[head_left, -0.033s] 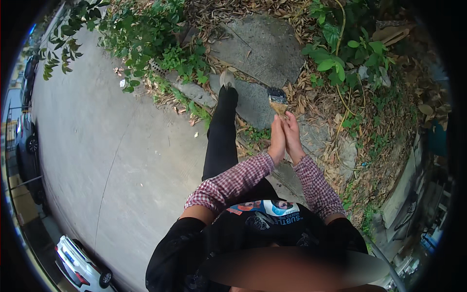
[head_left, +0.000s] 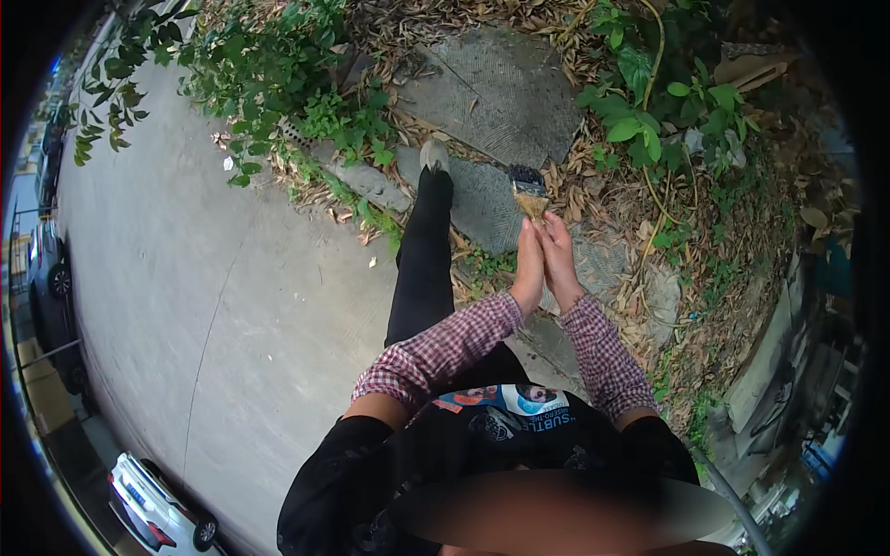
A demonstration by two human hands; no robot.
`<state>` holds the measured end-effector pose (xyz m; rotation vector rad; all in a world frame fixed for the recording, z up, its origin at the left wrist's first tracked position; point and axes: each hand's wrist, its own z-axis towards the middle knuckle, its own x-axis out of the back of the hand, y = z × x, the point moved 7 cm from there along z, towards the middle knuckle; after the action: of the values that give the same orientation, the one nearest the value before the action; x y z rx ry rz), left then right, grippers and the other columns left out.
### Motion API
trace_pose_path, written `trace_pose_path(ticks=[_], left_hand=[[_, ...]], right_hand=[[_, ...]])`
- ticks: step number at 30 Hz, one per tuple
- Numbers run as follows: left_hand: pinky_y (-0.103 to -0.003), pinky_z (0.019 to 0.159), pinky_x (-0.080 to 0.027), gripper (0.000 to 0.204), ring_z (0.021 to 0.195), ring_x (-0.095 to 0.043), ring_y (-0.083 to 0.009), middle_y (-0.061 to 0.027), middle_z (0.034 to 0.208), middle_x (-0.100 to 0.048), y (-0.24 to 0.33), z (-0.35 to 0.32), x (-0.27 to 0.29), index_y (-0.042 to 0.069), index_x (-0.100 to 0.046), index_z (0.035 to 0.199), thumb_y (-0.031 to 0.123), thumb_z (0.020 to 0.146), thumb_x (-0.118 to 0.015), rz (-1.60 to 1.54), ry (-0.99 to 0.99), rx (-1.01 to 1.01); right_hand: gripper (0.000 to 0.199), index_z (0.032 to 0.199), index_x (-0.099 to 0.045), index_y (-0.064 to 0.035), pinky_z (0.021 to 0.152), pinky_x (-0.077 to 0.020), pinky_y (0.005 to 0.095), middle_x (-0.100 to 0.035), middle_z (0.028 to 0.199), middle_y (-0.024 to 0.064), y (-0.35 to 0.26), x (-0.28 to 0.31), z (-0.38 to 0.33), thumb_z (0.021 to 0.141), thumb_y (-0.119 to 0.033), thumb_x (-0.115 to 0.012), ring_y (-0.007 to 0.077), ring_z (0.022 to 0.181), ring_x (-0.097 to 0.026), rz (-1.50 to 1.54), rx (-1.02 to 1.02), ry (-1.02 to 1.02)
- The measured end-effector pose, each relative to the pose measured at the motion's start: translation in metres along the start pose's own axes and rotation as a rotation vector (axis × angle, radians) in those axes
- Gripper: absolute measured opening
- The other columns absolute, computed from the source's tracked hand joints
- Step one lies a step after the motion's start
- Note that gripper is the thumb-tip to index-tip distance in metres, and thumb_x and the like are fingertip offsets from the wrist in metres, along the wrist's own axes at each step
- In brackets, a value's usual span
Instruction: Cleaning and maintaining outdoor equipment pipes and surfaces using a brush.
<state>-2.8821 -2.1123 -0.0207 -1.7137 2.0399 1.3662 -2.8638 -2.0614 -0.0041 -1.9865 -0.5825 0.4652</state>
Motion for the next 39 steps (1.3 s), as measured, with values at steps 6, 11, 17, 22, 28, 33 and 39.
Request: trace_pose_path(ticks=[6, 11, 17, 22, 28, 33, 39], left_hand=[[-0.035, 0.085, -0.032, 0.067, 0.103, -0.042, -0.0186, -0.0122, 0.12, -0.04, 0.062, 0.099, 0.01, 0.012, -0.015, 0.132, 0.057, 0.083, -0.024, 0.18, 0.189, 0.27], [-0.028, 0.07, -0.039, 0.051, 0.077, -0.051, -0.0131, -0.0074, 0.091, -0.055, 0.115, 0.167, 0.039, 0.008, -0.029, 0.123, 0.045, 0.088, -0.028, 0.138, 0.138, 0.284], [-0.024, 0.059, -0.04, 0.035, 0.065, -0.051, -0.011, -0.0052, 0.08, -0.055, 0.111, 0.232, 0.109, 0.006, -0.036, 0.114, 0.031, 0.089, -0.035, 0.188, 0.415, 0.116], [-0.024, 0.06, -0.041, 0.031, 0.068, -0.053, -0.0122, -0.0062, 0.084, -0.056, 0.075, 0.224, 0.139, 0.007, -0.036, 0.112, 0.027, 0.088, -0.04, 0.049, 0.509, 0.421], [-0.026, 0.065, -0.043, 0.034, 0.074, -0.054, -0.0136, -0.0084, 0.091, -0.055, 0.112, 0.261, 0.142, 0.006, -0.036, 0.113, 0.029, 0.087, -0.041, -0.022, 0.589, 0.325], [-0.025, 0.065, -0.042, 0.033, 0.072, -0.055, -0.0139, -0.0074, 0.088, -0.057, 0.108, 0.271, 0.144, 0.007, -0.04, 0.111, 0.029, 0.087, -0.043, 0.017, 0.602, 0.358], [-0.026, 0.068, -0.043, 0.032, 0.078, -0.054, -0.0131, -0.0072, 0.093, -0.055, 0.144, 0.28, 0.09, 0.007, -0.041, 0.112, 0.026, 0.087, -0.044, -0.038, 0.627, 0.372]], right_hand=[[0.046, 0.123, -0.031, -0.0054, 0.051, -0.0436, 0.023, -0.05, 0.082, 0.0067, -0.083, 0.002, 0.166, 0.083, -0.017, -0.052, 0.0117, 0.064, -0.051, 0.159, -0.065, 0.208], [0.044, 0.122, -0.032, -0.006, 0.046, -0.0429, 0.024, -0.049, 0.083, 0.0068, -0.091, 0.028, 0.252, 0.084, -0.016, -0.051, 0.0123, 0.058, -0.05, 0.076, -0.393, 0.359], [0.043, 0.121, -0.031, 0.0003, 0.038, -0.0411, 0.024, -0.05, 0.076, 0.0094, -0.077, 0.039, 0.372, 0.081, -0.007, -0.047, 0.0127, 0.049, -0.048, -0.298, -0.41, 0.51], [0.04, 0.112, -0.035, 0.0024, 0.037, -0.0388, 0.0245, -0.048, 0.076, 0.0105, -0.061, 0.062, 0.484, 0.075, -0.001, -0.05, 0.0132, 0.048, -0.047, -0.447, -0.404, 0.511], [0.011, 0.079, -0.044, -0.0033, 0.036, -0.0301, 0.0237, -0.042, 0.059, 0.0041, -0.061, 0.068, 0.557, 0.071, 0.001, -0.05, 0.0099, 0.043, -0.04, -0.546, -0.314, 0.669], [0.031, 0.102, -0.04, -0.0015, 0.039, -0.0315, 0.0261, -0.045, 0.061, 0.0064, -0.044, 0.055, 0.56, 0.076, -0.007, -0.056, 0.0108, 0.044, -0.038, -0.535, -0.342, 0.688], [0.035, 0.106, -0.036, -0.0041, 0.044, -0.0359, 0.0288, -0.048, 0.068, 0.0081, -0.029, 0.092, 0.557, 0.077, -0.009, -0.056, 0.0139, 0.047, -0.042, -0.668, -0.355, 0.652]])
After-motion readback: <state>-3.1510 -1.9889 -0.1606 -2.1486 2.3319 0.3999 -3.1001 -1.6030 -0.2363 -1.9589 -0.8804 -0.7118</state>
